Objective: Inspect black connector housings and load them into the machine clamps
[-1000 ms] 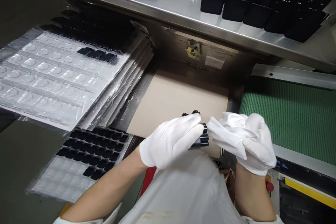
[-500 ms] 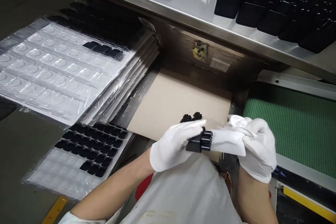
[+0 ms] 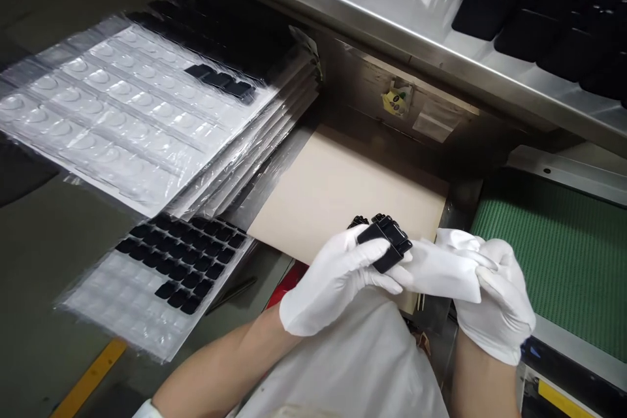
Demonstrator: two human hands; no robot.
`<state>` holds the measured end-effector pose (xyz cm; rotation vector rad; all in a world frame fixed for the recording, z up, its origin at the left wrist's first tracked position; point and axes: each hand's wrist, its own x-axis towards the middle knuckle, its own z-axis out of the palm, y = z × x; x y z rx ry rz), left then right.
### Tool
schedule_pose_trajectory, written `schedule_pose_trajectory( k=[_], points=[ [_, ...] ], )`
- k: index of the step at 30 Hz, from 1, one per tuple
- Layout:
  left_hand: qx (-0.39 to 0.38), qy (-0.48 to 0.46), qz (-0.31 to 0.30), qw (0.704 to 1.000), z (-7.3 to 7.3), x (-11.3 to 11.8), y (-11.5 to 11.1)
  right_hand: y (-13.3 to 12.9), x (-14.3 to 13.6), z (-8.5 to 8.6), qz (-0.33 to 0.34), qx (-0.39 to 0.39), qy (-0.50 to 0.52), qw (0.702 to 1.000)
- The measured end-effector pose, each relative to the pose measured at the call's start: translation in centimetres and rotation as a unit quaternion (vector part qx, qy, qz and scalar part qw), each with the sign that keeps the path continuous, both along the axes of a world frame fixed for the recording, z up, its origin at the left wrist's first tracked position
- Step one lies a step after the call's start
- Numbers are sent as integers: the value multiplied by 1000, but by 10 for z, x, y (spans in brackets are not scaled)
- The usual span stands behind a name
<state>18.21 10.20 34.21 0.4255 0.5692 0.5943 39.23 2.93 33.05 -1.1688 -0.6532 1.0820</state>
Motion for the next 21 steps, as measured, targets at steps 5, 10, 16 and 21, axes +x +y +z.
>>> schedule_pose_trajectory(
  k=[5, 10, 16, 21],
  points=[
    [-37, -7, 18, 999, -4, -2, -6, 5, -4, 2, 18, -3, 15, 1000],
    [-83, -5, 29, 996, -5, -6, -8, 9, -9, 1, 54, -5, 28, 998],
    [-79, 3, 28, 997, -1, -5, -6, 14, -15, 4, 74, 8, 36, 997],
    [-108, -48, -1, 993, -11, -6, -6, 17, -18, 5, 48, 5, 45, 998]
  ],
)
